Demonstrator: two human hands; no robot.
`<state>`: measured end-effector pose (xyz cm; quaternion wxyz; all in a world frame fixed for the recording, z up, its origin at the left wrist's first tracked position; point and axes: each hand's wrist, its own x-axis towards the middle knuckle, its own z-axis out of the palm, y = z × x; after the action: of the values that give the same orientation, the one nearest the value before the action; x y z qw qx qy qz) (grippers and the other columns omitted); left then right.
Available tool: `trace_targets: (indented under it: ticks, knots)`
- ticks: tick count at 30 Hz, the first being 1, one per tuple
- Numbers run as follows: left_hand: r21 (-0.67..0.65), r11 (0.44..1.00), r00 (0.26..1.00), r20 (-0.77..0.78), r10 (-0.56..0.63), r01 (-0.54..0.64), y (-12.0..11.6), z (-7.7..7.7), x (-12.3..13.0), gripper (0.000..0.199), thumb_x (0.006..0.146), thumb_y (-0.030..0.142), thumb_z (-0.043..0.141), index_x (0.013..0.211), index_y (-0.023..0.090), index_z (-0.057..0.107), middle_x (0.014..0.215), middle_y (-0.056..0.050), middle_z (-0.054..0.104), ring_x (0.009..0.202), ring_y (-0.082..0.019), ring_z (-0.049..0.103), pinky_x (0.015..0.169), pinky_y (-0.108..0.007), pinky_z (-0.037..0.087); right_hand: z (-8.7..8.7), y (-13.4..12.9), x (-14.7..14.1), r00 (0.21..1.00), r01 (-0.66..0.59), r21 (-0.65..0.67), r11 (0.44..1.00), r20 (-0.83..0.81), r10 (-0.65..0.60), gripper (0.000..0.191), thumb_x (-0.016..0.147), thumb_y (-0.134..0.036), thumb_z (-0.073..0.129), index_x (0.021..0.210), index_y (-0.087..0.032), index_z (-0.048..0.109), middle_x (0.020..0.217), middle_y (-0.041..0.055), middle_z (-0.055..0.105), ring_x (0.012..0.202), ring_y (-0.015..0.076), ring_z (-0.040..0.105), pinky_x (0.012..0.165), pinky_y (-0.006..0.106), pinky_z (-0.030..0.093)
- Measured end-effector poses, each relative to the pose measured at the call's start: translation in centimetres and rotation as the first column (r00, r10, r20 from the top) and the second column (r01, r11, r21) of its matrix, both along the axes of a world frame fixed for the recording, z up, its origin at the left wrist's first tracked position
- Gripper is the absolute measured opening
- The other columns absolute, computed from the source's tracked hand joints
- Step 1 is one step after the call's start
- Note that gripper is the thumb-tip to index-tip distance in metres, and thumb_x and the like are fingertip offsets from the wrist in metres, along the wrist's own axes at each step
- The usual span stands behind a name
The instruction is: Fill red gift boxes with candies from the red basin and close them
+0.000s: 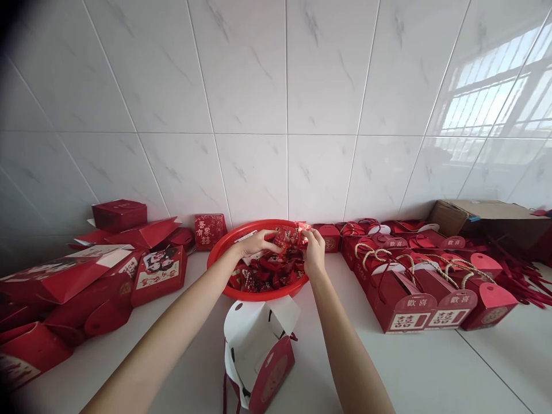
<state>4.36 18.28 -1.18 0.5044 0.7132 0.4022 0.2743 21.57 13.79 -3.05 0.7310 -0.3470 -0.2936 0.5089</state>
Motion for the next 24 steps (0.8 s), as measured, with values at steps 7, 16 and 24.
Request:
trace_targets:
  ticks: [7, 16, 24]
  knots:
    - [-0.288, 0.957, 0.96, 0.276, 0.041, 0.042, -0.55, 0.53, -0.02, 0.039, 0.059, 0.024, 0.091, 0.089, 0.016, 0.069, 0.084, -0.004, 0.074, 0.078, -0.019, 0.07, 0.082, -0.038, 0.057, -0.13, -0.08, 0.2, 0.987, -0.119, -0.009, 0.993, 0.107, 0.119, 0.021, 0.052, -0.034, 0.075, 0.063, -0.021, 0.062, 0.063, -0.0031, 0.061, 0.062, 0.015, 0.055, 0.052, 0.025, 0.044]
    - [-0.456, 0.883, 0.948, 0.316, 0.048, 0.108, 0.01, 0.33, 0.04, 0.023, 0.083, 0.032, 0.064, 0.093, 0.013, 0.07, 0.083, -0.01, 0.077, 0.084, -0.025, 0.071, 0.084, -0.043, 0.058, -0.54, 0.15, 0.13, 0.958, -0.212, -0.024, 0.977, 0.191, 0.213, 0.022, 0.057, -0.036, 0.076, 0.073, -0.023, 0.067, 0.071, -0.0015, 0.067, 0.067, 0.0182, 0.059, 0.057, 0.028, 0.047]
    - [-0.466, 0.884, 0.943, 0.308, 0.127, 0.034, 0.19, -0.04, 0.09, 0.027, 0.092, 0.031, 0.053, 0.104, 0.013, 0.069, 0.082, -0.008, 0.077, 0.078, -0.024, 0.073, 0.079, -0.04, 0.059, -0.75, 0.28, 0.21, 0.956, -0.236, -0.003, 0.972, 0.18, 0.232, 0.021, 0.058, -0.034, 0.078, 0.071, -0.023, 0.066, 0.072, -0.0017, 0.066, 0.069, 0.0177, 0.058, 0.058, 0.028, 0.047]
